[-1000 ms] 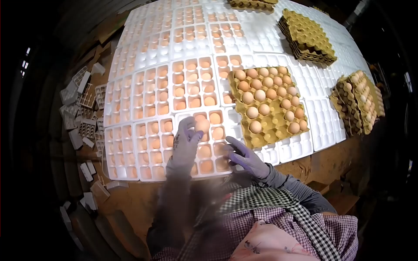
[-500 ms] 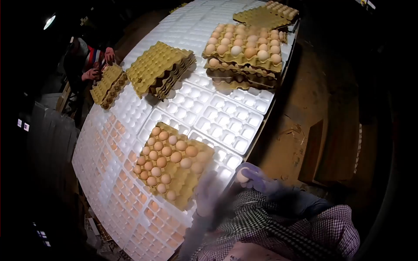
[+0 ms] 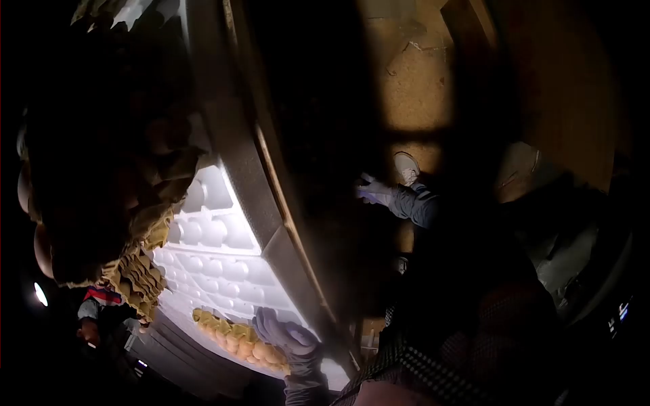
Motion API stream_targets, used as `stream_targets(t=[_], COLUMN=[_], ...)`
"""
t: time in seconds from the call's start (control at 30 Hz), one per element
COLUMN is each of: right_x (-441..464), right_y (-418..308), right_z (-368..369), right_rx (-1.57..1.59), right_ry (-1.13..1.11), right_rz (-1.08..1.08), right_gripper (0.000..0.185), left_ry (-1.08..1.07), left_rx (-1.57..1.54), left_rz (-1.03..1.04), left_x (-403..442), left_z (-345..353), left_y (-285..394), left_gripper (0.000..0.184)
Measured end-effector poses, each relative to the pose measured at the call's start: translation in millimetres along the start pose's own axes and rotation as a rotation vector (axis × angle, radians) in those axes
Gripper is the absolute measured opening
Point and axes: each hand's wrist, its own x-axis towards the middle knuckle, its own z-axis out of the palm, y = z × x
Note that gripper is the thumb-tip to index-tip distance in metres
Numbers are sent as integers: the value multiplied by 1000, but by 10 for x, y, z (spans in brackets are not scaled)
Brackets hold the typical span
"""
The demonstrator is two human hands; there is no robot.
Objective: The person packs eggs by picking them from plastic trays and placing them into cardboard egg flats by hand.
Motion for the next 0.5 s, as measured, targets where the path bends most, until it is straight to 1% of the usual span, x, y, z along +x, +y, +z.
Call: stream_targets(t=[0.03,0.1,0.13,0.23,0.37,0.47,0.5], right_x=[230,597,758,1066,1227,988,823], right_y=[125,345,442,625,758,662,611], right_z=[157,476,647,1066,1496,1536,1493], right_rx=[-103,-260,-315,-446,-570,-626,-624], right_ry=[11,15,8,-20,-68,-149,-198], right_rz=[1,9,13,4,-36,-151,-228], right_gripper=[41,40,39,38,37,35,35], left_ry=[-42,95,86,-23,-70,-96,-99], left_rx=[5,151,167,171,182,178,171], left_rz=[-68,369,384,221,190,176,173], left_x=[-20,-10,-38,-30,-65,-129,-198], left_z=[7,183,202,204,187,150,126], left_y=[-7,-210,-266,-347,-434,-491,-491], left_gripper=[54,58,57,56,55,54,53])
